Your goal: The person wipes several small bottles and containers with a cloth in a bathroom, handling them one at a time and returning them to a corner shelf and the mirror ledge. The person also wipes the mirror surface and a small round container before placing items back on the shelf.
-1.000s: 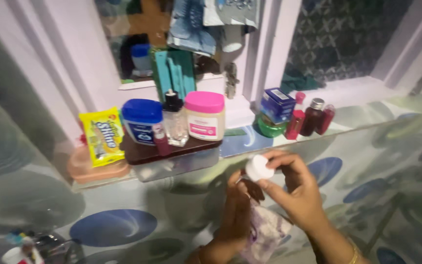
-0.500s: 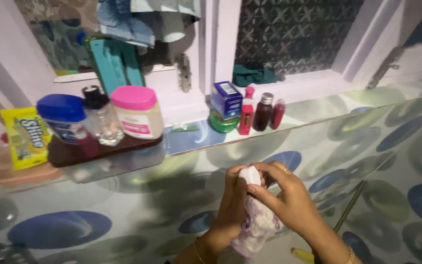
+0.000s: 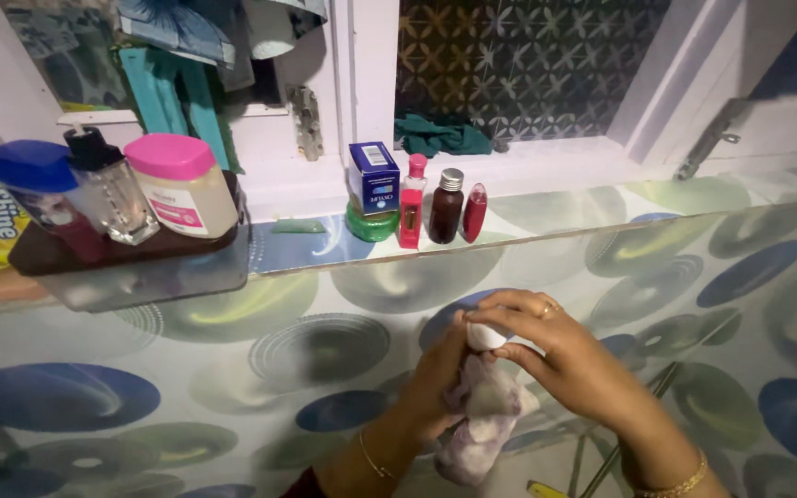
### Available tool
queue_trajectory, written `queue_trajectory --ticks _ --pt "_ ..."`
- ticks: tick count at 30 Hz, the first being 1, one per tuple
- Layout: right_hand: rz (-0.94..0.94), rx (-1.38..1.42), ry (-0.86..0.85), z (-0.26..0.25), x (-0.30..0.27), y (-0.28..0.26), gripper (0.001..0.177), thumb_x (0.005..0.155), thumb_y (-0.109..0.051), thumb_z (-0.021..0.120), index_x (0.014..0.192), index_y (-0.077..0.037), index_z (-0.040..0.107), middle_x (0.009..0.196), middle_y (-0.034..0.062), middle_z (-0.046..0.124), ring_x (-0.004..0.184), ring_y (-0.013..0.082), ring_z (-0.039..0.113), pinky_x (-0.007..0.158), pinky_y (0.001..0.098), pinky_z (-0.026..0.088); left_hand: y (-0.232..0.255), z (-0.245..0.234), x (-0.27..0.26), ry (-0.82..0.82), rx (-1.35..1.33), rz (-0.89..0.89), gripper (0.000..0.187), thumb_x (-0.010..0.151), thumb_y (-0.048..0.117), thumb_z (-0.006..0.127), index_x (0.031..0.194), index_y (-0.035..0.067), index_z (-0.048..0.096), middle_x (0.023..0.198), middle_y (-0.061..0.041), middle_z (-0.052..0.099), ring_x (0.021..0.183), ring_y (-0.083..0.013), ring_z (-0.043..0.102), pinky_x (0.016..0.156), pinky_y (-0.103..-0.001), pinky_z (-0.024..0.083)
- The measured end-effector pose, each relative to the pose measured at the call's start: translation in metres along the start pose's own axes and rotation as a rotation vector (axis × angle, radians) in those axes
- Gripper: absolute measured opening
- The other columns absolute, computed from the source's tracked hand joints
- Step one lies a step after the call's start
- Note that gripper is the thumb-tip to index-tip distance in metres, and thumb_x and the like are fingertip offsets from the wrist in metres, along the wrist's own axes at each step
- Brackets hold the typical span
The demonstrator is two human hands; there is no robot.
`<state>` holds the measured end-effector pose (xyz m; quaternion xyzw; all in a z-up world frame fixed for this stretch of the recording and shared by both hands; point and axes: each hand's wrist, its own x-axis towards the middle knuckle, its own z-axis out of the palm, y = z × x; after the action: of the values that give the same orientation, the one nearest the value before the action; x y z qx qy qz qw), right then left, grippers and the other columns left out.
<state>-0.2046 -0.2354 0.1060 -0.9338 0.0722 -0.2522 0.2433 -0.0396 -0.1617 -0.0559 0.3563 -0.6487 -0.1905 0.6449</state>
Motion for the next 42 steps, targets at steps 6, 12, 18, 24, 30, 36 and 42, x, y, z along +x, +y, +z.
queue_trajectory --ticks 6,12,18,24,30,36,42 --pt "0.157 0.02 -0.002 -0.016 -0.002 0.001 0.057 0.077 -0.018 0.079 0.131 -0.012 0.062 0.126 0.0062 0.063 0.107 0.0239 0.067 0.091 0.0359 0.053 0.024 0.017 0.027 0.097 -0.754 -0.588 0.046 0.108 0.05 0.048 0.126 0.008 0.055 0.103 -0.001 0.058 0.089 -0.0089 0.055 0.077 -0.025 0.052" --pt "0.079 -0.11 0.048 -0.019 -0.007 0.01 0.043 0.08 -0.021 0.08 0.12 -0.009 0.07 0.115 0.0071 0.072 0.102 0.0233 0.07 0.088 0.0355 0.055 0.033 0.031 0.04 0.201 -0.93 -0.757 0.048 0.106 0.055 0.043 0.113 0.011 0.06 0.092 0.0 0.059 0.077 -0.0075 0.059 0.068 -0.025 0.053" --pt "0.205 0.001 0.058 -0.029 -0.005 0.02 0.045 0.082 -0.018 0.077 0.126 -0.01 0.07 0.115 0.0054 0.074 0.106 0.0204 0.067 0.068 0.0339 0.059 0.019 0.037 0.045 0.259 -0.933 -0.728 0.046 0.109 0.05 0.047 0.112 0.006 0.061 0.093 -0.003 0.062 0.077 -0.0104 0.063 0.068 -0.027 0.055" --pt "-0.017 0.024 0.128 -0.031 -0.004 0.037 0.047 0.078 -0.008 0.076 0.125 -0.005 0.069 0.116 0.0076 0.072 0.104 0.0191 0.071 0.092 0.0328 0.057 0.021 0.031 0.052 0.227 -0.985 -0.733 0.047 0.107 0.048 0.046 0.112 0.004 0.061 0.09 -0.007 0.063 0.073 -0.0149 0.065 0.066 -0.029 0.057" --pt "0.073 0.45 0.488 -0.035 0.024 0.099 0.046 0.094 -0.004 0.068 0.139 -0.007 0.06 0.131 0.004 0.064 0.112 0.0149 0.061 0.098 0.0306 0.05 0.05 0.014 0.037 0.019 -0.37 -0.043 0.048 0.115 0.039 0.047 0.143 0.001 0.047 0.126 -0.015 0.06 0.09 -0.0148 0.06 0.079 -0.028 0.052" --pt "0.081 -0.124 0.678 -0.019 0.051 0.137 0.034 0.091 -0.012 0.077 0.121 -0.001 0.066 0.126 0.0128 0.071 0.117 0.0213 0.067 0.099 0.0316 0.05 0.052 0.011 0.044 0.031 -1.006 -0.403 0.058 0.106 0.032 0.052 0.153 0.003 0.036 0.123 -0.016 0.061 0.081 -0.0128 0.06 0.066 -0.022 0.048" --pt "0.403 0.003 0.547 -0.016 0.06 0.151 0.038 0.088 -0.024 0.077 0.117 -0.003 0.066 0.117 0.0134 0.075 0.105 0.0237 0.073 0.087 0.0354 0.058 0.048 0.008 0.041 0.044 -1.045 -0.428 0.062 0.103 0.029 0.056 0.155 0.002 0.034 0.124 -0.016 0.061 0.079 -0.0128 0.06 0.066 -0.022 0.049"
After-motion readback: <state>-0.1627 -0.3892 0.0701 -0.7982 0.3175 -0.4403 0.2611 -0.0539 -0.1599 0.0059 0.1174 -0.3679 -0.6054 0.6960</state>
